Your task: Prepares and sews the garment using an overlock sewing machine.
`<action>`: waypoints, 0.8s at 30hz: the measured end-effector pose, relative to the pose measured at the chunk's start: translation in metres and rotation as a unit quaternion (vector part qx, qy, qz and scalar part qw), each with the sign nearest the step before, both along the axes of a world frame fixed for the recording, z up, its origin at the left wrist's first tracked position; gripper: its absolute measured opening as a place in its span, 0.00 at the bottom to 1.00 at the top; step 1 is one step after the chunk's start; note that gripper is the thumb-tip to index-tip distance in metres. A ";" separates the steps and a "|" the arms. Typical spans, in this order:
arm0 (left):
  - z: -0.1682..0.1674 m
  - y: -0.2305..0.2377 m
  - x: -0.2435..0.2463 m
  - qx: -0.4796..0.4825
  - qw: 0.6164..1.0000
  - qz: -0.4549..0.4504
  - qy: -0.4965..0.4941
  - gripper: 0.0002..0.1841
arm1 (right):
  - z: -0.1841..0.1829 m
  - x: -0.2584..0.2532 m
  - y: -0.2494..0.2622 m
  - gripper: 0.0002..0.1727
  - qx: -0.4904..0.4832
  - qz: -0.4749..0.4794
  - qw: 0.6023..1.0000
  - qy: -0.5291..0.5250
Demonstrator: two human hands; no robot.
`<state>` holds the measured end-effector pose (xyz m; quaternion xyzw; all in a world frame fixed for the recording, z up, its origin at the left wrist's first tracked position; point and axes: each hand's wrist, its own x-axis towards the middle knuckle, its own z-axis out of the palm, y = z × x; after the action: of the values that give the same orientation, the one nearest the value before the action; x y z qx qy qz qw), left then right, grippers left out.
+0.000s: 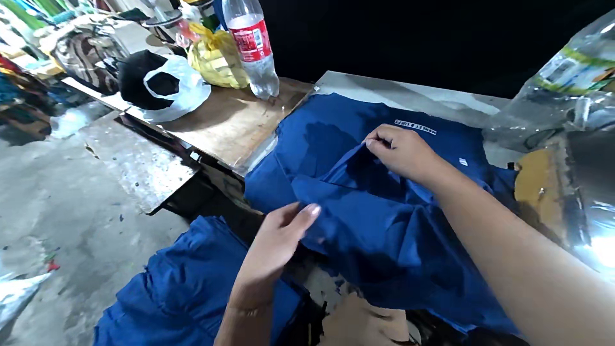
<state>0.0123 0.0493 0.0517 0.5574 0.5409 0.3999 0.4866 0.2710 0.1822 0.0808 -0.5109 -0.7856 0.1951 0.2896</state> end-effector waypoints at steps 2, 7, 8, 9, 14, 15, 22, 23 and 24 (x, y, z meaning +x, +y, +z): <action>-0.002 0.020 0.017 0.077 0.988 -0.101 0.085 0.12 | 0.003 0.001 -0.008 0.13 -0.018 -0.004 0.999 0.039; 0.001 0.048 0.044 0.221 0.957 -0.067 0.176 0.06 | 0.005 0.004 -0.019 0.13 -0.080 -0.022 0.992 0.096; 0.002 0.052 0.047 0.237 0.950 -0.079 0.185 0.06 | 0.004 0.005 -0.020 0.14 -0.084 -0.023 0.991 0.098; 0.002 0.056 0.051 0.249 0.942 -0.097 0.200 0.06 | 0.003 0.007 -0.020 0.14 -0.089 -0.024 0.991 0.102; -0.007 0.085 0.067 0.195 0.914 -0.200 0.294 0.16 | 0.002 0.007 -0.023 0.13 -0.123 -0.035 0.987 0.097; -0.004 0.086 0.069 0.169 0.917 -0.202 0.300 0.13 | 0.003 0.008 -0.025 0.12 -0.133 -0.035 0.986 0.090; 0.004 0.081 0.058 0.172 0.951 -0.152 0.206 0.06 | -0.001 0.017 -0.040 0.06 -0.098 -0.004 0.981 0.167; 0.006 0.075 0.055 0.193 0.954 -0.139 0.182 0.06 | -0.002 0.017 -0.042 0.05 -0.087 0.001 0.980 0.181; 0.008 0.069 0.054 0.213 0.956 -0.123 0.162 0.06 | -0.002 0.016 -0.045 0.04 -0.080 0.008 0.979 0.188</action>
<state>0.0660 0.1185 0.0593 0.7678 0.4421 0.3470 0.3076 0.2872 0.1374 0.0786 -0.4803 -0.7029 0.3519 0.3892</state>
